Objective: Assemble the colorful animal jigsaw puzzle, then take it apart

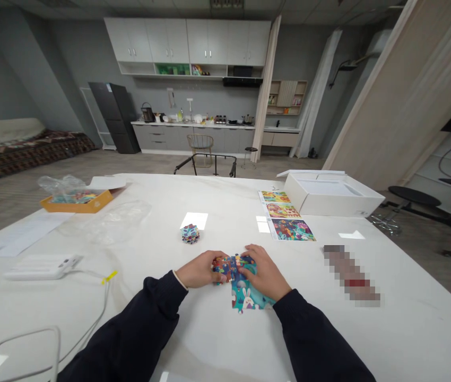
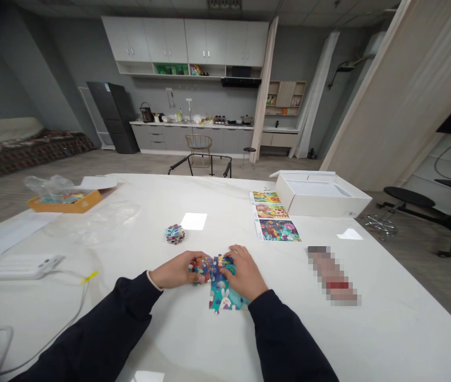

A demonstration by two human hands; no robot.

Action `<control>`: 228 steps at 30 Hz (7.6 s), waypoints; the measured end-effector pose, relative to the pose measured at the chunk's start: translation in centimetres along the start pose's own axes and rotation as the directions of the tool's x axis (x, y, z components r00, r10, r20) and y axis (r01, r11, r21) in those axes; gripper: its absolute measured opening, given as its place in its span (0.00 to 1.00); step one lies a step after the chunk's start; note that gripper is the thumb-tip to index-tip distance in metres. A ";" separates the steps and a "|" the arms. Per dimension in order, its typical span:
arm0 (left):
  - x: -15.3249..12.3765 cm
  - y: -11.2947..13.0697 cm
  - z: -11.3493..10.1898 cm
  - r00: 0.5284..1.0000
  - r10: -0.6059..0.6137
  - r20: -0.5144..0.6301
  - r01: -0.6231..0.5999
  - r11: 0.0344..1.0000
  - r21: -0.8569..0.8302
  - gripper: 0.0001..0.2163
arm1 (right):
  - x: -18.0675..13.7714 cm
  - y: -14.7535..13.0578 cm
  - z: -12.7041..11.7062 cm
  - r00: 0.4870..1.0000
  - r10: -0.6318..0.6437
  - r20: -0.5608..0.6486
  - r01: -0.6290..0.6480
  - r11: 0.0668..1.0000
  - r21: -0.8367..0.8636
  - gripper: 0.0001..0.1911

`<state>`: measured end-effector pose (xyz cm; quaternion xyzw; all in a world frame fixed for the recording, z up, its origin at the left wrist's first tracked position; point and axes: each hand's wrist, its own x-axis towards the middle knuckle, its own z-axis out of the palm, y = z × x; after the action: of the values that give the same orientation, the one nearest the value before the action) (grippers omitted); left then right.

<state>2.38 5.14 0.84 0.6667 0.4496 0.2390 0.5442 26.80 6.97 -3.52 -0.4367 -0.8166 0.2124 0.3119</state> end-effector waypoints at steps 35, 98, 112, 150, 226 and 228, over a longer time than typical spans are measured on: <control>1.8 0.3 1.6 0.960 0.136 -0.245 -0.151 0.988 -0.043 0.17 | 0.4 -1.1 -0.8 0.999 0.004 0.041 -0.009 0.992 0.123 0.28; -0.7 -0.2 2.5 0.994 0.110 -0.001 -0.105 0.951 -0.290 0.25 | 0.3 -2.6 -1.3 0.973 0.219 0.066 -0.227 0.882 0.413 0.08; 0.7 -1.4 2.9 0.987 0.065 -0.147 -0.112 0.934 -0.341 0.28 | 0.2 1.6 -0.5 0.997 0.005 -0.081 -0.014 0.994 -0.108 0.14; -0.3 -0.1 5.0 0.862 0.444 -0.243 -0.394 0.890 0.229 0.13 | 0.1 -1.4 -1.7 0.984 -0.015 0.175 -0.023 0.977 0.212 0.10; 0.2 -1.0 5.3 0.964 0.061 -0.258 -0.177 0.872 -0.457 0.26 | 0.8 -1.8 -1.1 0.928 0.371 0.041 -0.250 0.536 0.806 0.24; 0.3 -1.2 5.3 0.937 0.079 -0.341 -0.216 0.897 -0.386 0.27 | 0.7 -2.1 -1.0 0.927 0.371 0.059 -0.257 0.514 0.818 0.24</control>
<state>6.41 2.67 -1.88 0.5201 0.4168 0.4747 0.5748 25.98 6.53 -1.21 -0.3969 -0.5129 0.5884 0.4830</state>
